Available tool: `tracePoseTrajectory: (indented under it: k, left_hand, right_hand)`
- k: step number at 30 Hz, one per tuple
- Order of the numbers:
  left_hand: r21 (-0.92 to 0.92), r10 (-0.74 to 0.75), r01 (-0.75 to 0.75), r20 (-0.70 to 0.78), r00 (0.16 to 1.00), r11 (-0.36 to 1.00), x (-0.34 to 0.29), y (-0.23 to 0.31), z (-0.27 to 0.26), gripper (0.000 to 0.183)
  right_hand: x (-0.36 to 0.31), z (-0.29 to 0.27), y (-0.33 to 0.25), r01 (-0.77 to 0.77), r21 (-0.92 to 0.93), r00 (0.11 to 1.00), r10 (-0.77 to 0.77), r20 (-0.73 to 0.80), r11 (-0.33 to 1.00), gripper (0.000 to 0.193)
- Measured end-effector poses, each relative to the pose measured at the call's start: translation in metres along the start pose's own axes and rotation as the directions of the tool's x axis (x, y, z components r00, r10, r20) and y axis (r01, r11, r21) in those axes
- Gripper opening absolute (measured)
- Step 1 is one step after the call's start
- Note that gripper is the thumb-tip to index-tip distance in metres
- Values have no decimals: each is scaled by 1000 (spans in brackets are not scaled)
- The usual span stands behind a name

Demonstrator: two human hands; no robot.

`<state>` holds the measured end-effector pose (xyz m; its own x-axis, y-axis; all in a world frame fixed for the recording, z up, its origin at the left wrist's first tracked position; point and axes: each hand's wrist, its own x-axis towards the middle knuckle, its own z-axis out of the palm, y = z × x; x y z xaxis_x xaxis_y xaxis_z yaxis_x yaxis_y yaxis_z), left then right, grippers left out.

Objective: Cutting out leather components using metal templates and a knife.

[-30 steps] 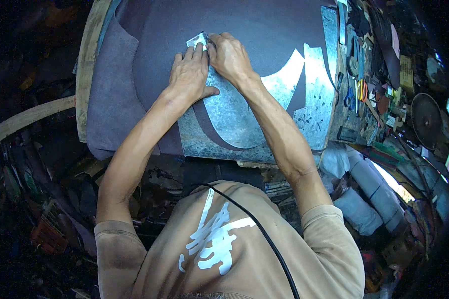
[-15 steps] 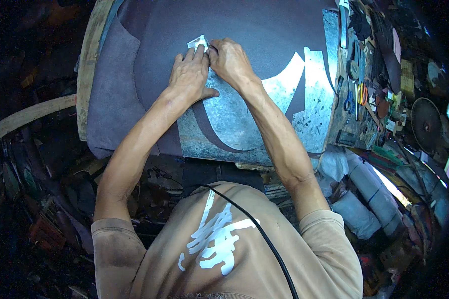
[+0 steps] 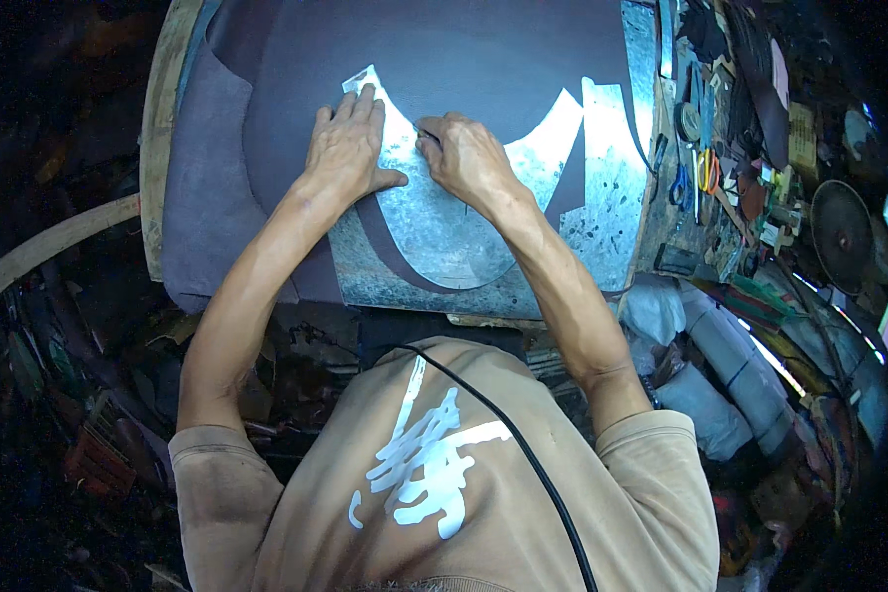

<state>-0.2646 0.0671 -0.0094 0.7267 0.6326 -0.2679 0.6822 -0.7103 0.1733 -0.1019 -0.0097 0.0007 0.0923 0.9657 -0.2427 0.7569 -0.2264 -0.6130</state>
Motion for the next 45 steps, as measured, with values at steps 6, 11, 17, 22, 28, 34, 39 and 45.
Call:
tracePoseTrajectory:
  k: [6,11,17,22,28,34,39,45]
  left_hand:
    - [8,-8,8,-27,1000,1000,0,1,1,103]
    - [-4,-4,4,-13,1000,1000,1,3,-2,102]
    - [40,-46,44,44,998,998,1,4,-4,105]
    - [66,-67,61,98,993,996,5,9,-8,106]
    - [44,-70,67,78,994,997,5,10,-8,104]
    - [31,-86,83,110,990,996,6,11,-10,103]
    - [41,-112,108,141,984,993,6,13,-11,102]
    - [41,-105,100,150,983,994,8,13,-9,103]
  right_hand:
    - [-14,-20,12,-13,-86,996,20,88,996,25]
    - [-20,-32,35,28,-144,990,-7,142,989,26]
    - [-18,-59,47,55,-247,951,25,310,968,27]
    - [-12,-77,74,116,-264,930,-11,367,957,25]
    - [10,-98,93,249,-308,873,-76,482,918,24]
    - [34,-118,113,363,-321,809,-125,575,875,20]
    - [53,-136,117,406,-353,758,-95,646,843,20]
    - [72,-152,115,410,-412,735,-27,677,813,19]
